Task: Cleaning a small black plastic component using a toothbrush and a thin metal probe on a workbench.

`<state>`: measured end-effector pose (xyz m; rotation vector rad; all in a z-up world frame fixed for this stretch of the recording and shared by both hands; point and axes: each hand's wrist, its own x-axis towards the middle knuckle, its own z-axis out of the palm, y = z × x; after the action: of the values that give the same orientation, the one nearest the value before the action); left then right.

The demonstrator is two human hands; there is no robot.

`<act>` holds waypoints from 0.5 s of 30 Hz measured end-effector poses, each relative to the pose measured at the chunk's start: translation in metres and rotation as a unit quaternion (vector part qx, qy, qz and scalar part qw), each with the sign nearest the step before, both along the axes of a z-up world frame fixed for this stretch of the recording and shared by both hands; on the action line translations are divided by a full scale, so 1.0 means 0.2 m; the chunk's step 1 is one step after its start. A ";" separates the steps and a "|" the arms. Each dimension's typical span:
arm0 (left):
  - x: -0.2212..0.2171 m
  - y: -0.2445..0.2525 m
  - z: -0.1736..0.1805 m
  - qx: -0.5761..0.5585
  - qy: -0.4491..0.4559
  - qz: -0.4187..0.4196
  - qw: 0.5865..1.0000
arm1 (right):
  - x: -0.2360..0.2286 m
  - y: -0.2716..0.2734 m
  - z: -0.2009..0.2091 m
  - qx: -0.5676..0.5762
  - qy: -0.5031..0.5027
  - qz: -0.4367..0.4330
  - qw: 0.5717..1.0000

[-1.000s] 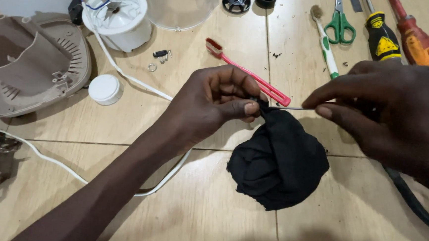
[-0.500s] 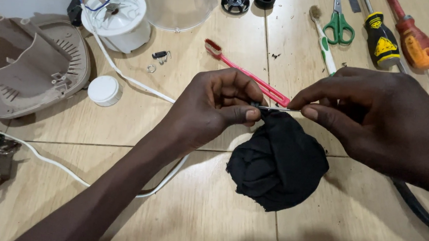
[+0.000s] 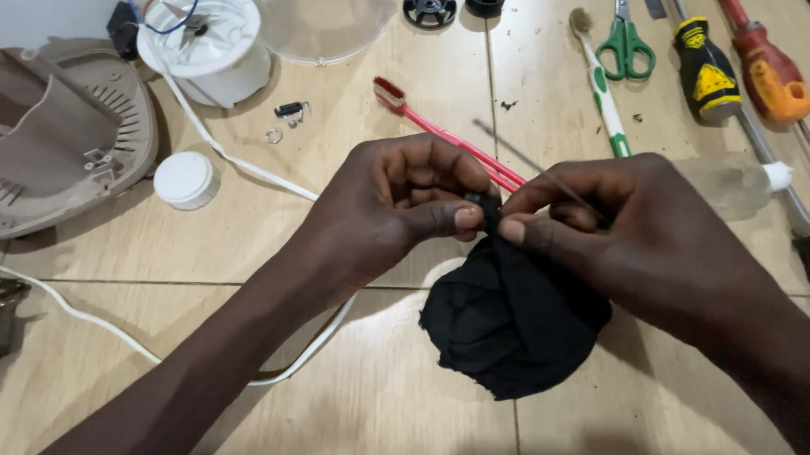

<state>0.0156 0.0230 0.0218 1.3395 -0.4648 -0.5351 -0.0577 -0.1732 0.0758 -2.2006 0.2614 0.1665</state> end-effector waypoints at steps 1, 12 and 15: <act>0.00 0.00 0.00 0.001 -0.001 0.002 1.000 | 0.00 0.00 0.00 0.001 -0.001 0.002 1.000; -0.02 -0.01 0.02 0.039 -0.011 0.018 0.999 | 0.00 0.01 0.01 -0.032 0.017 0.002 0.999; -0.02 -0.01 0.01 0.007 -0.012 0.034 0.999 | 0.02 -0.10 0.01 -0.103 -0.131 0.118 0.979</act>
<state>0.0119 0.0213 0.0232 1.3708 -0.4339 -0.4664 -0.0546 -0.1926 0.0772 -2.4245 -0.1368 -0.0223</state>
